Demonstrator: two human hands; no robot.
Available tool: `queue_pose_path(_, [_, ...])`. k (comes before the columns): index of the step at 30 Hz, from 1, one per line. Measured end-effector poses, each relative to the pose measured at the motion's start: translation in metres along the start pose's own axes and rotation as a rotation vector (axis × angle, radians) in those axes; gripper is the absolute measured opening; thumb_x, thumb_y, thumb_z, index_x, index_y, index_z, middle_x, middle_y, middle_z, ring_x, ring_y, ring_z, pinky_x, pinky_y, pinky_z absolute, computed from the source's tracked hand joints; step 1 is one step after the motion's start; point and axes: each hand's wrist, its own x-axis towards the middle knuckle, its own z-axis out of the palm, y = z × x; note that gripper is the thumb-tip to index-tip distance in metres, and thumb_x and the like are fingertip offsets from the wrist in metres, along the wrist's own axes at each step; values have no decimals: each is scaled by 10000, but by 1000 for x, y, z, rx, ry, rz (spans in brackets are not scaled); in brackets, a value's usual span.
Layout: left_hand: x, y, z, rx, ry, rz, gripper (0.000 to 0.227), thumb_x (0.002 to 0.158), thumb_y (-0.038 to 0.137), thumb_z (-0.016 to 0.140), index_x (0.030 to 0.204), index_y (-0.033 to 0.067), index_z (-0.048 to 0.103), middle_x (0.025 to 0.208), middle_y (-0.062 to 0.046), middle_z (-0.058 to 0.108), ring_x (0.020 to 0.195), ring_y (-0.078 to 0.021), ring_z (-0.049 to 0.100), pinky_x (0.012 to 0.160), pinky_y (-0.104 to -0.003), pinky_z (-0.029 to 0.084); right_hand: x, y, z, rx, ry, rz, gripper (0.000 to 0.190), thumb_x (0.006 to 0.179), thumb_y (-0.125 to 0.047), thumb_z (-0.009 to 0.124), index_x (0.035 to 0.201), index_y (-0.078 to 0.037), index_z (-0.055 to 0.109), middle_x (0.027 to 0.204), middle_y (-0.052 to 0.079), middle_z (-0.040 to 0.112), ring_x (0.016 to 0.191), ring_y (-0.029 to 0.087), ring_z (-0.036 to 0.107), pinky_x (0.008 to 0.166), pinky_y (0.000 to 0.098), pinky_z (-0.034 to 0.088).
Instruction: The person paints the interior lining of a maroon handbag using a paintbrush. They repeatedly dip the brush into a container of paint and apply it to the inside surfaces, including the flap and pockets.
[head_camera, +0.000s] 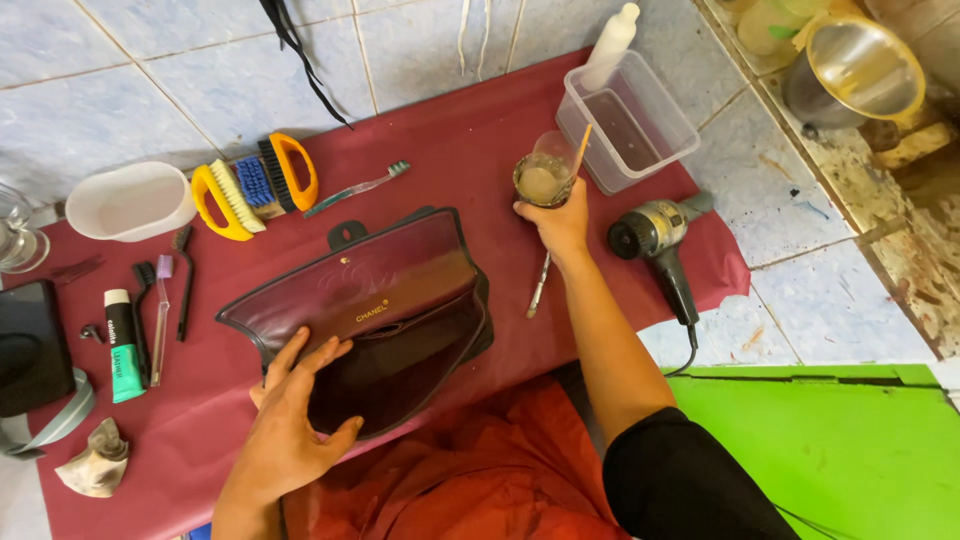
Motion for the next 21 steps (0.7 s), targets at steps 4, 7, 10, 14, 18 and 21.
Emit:
queue_pose_path(4, [-1,1,-1,0,13,42,952,668,226,863,1510,186,420,1525,93,573,1603,-253,268,1092,-539,281,-45,13,-28,-34,-40,-18,808,529,-135,935,1232,-116,536,1187,28,668,1086,154,646,937,288,521])
queue_pose_path(7, [0,4,-3,5,-16,-7,950,660,227,857,1509,197,432,1552,108,541,1613,-231,235,1094,-528,239,-70,26,-45,-124,-50,-31,856,536,-191,959,1280,-129,541,1248,32,679,1146,161,644,996,289,488])
queue_pose_path(10, [0,1,-3,-1,-44,-46,950,631,236,878,1486,207,463,1534,127,552,1613,-230,253,1052,-640,271,-84,35,-53,-74,-79,-147,985,583,-161,959,1427,-76,459,1371,80,595,1286,202,588,1128,333,437])
queue_pose_path(14, [-1,-1,-3,-6,-3,41,987,650,197,853,1528,174,404,1511,81,579,1619,-258,233,1139,-592,216,-85,36,-55,-48,-72,-135,924,582,-161,952,1365,-105,464,1335,53,601,1238,177,586,1083,318,446])
queue_pose_path(18, [-2,-1,-4,0,-19,29,987,649,186,858,1530,163,414,1520,72,571,1614,-272,229,1116,-595,226,-92,32,-63,-54,-143,-80,959,578,-235,951,1363,-123,412,1338,48,590,1240,150,563,1070,290,431])
queue_pose_path(21, [-1,-5,-3,9,13,78,996,634,201,852,1526,160,413,1514,51,577,1600,-308,266,1135,-581,235,-85,77,-79,89,-101,-59,858,694,-89,917,1342,-148,357,1277,120,496,684,58,540,598,188,512])
